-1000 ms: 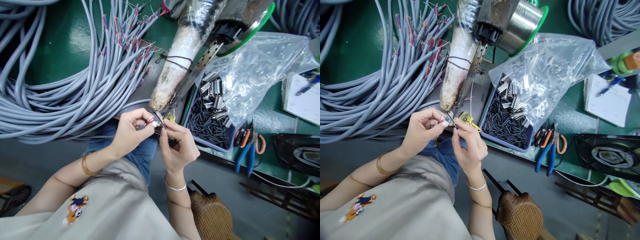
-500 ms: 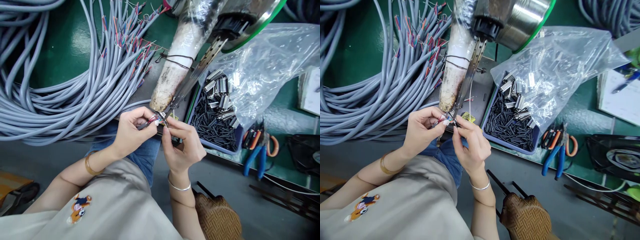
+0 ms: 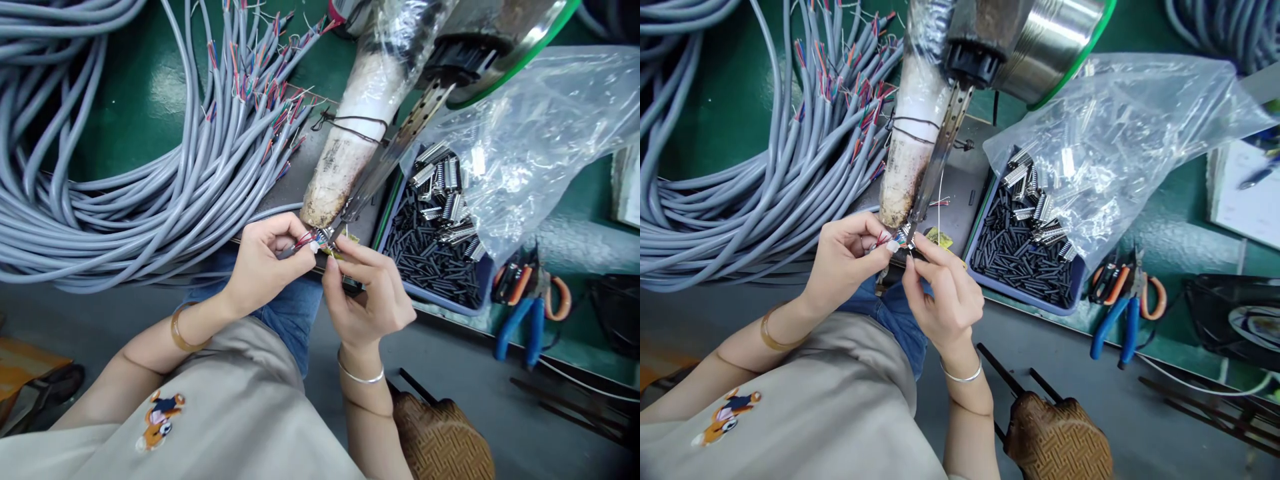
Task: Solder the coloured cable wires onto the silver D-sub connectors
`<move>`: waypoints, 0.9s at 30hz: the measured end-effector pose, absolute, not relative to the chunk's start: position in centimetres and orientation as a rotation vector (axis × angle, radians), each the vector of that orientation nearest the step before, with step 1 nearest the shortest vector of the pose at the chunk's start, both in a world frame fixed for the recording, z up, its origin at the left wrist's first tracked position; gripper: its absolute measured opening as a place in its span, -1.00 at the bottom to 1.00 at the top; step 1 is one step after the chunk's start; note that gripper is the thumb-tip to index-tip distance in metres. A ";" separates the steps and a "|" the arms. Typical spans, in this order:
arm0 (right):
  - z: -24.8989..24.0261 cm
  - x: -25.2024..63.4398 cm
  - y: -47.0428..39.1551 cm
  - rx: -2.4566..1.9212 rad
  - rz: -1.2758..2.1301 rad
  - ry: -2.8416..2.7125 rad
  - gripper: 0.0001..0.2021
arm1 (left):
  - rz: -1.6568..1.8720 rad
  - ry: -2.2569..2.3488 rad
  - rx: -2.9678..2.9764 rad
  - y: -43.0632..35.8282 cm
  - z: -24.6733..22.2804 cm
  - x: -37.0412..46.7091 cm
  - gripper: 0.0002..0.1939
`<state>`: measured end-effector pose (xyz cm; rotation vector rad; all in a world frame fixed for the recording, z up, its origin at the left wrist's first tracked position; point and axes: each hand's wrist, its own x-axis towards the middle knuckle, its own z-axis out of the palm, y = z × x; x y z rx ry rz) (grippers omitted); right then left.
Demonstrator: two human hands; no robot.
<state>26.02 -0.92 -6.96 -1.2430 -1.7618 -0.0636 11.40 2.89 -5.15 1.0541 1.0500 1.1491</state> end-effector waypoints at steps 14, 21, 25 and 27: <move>-7.3 27.4 -2.1 -1.033 -0.171 -1.375 -0.76 | 1.123 1.057 1.094 2.0 -5.4 11.1 -0.90; -7.6 26.5 -2.6 -1.240 -0.051 -1.524 -0.74 | 1.125 1.049 1.072 2.0 -5.4 11.2 -0.89; -7.5 26.2 -2.2 -1.305 0.083 -1.668 -0.81 | 1.125 1.047 1.037 2.3 -5.4 11.5 -0.87; -7.5 26.1 -1.9 -1.302 0.115 -1.654 -0.84 | 1.125 1.049 1.024 2.5 -5.4 11.6 -0.87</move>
